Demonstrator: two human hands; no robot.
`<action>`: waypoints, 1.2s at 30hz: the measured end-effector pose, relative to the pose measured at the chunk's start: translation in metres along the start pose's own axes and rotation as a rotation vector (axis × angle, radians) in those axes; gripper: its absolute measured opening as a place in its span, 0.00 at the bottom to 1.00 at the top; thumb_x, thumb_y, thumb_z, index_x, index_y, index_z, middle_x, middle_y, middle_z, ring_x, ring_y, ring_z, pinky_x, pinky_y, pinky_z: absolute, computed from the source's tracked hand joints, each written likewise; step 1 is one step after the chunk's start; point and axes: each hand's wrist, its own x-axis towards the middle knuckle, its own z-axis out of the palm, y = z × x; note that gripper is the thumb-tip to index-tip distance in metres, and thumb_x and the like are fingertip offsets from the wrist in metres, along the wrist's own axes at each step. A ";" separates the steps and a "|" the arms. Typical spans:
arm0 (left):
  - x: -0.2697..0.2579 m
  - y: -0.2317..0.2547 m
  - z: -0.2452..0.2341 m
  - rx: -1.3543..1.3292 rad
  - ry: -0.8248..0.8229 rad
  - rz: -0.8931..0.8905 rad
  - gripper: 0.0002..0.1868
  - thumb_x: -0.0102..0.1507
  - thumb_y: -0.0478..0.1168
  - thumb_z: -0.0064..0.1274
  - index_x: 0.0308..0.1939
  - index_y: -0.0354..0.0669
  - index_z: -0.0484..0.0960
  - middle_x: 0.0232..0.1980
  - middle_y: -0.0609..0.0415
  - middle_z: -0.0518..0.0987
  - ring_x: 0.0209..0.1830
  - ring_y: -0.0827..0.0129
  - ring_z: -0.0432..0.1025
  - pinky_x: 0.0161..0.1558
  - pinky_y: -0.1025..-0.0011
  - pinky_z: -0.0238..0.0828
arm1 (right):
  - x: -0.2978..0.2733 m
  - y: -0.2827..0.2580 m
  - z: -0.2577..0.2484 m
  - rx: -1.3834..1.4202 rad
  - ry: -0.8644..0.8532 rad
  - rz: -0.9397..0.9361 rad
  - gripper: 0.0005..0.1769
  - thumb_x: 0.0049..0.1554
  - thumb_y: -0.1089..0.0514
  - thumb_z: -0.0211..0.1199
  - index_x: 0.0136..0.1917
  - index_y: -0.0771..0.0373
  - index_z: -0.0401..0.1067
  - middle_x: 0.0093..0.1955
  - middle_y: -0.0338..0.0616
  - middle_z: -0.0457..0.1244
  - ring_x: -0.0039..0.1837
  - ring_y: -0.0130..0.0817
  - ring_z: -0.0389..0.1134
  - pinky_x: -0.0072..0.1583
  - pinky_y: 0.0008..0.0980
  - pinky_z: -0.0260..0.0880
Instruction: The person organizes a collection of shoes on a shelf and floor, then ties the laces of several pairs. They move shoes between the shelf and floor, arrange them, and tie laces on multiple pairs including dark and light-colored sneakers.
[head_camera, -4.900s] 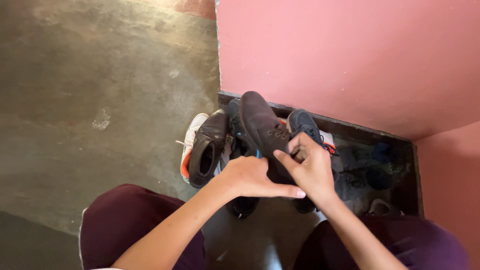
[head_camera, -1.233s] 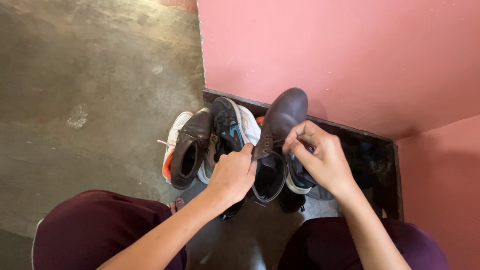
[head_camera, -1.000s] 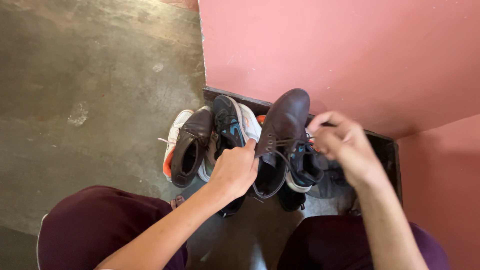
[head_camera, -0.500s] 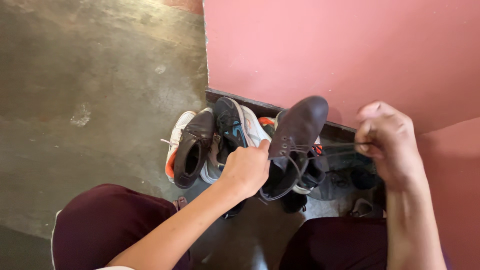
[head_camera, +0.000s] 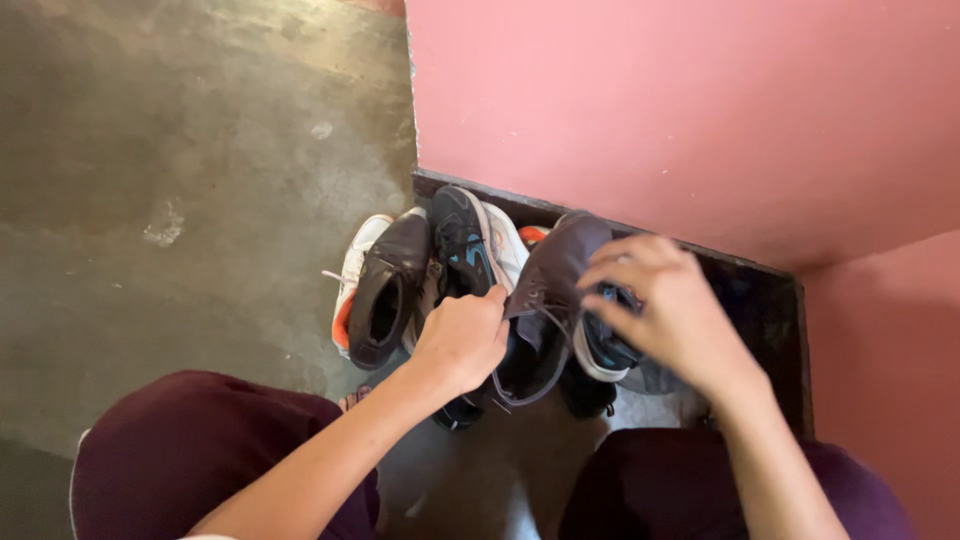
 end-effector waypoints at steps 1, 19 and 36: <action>0.000 0.002 -0.005 -0.021 0.005 0.000 0.14 0.64 0.41 0.49 0.51 0.37 0.75 0.35 0.38 0.82 0.37 0.41 0.78 0.44 0.49 0.75 | 0.003 -0.006 0.004 -0.045 -0.007 -0.011 0.11 0.47 0.54 0.72 0.46 0.55 0.80 0.55 0.36 0.68 0.64 0.40 0.64 0.63 0.43 0.60; -0.006 -0.003 -0.024 -0.166 0.179 -0.038 0.11 0.66 0.43 0.47 0.47 0.39 0.75 0.33 0.35 0.81 0.37 0.37 0.76 0.42 0.45 0.72 | -0.034 0.091 -0.038 0.962 0.986 0.595 0.09 0.62 0.63 0.60 0.41 0.64 0.64 0.42 0.42 0.56 0.40 0.27 0.57 0.40 0.29 0.62; -0.003 0.017 -0.016 -0.065 0.123 0.009 0.13 0.64 0.42 0.50 0.48 0.37 0.75 0.31 0.37 0.82 0.34 0.39 0.78 0.41 0.47 0.74 | 0.022 -0.001 0.020 -0.202 0.242 0.144 0.06 0.48 0.52 0.74 0.40 0.53 0.82 0.42 0.34 0.72 0.50 0.36 0.69 0.50 0.40 0.56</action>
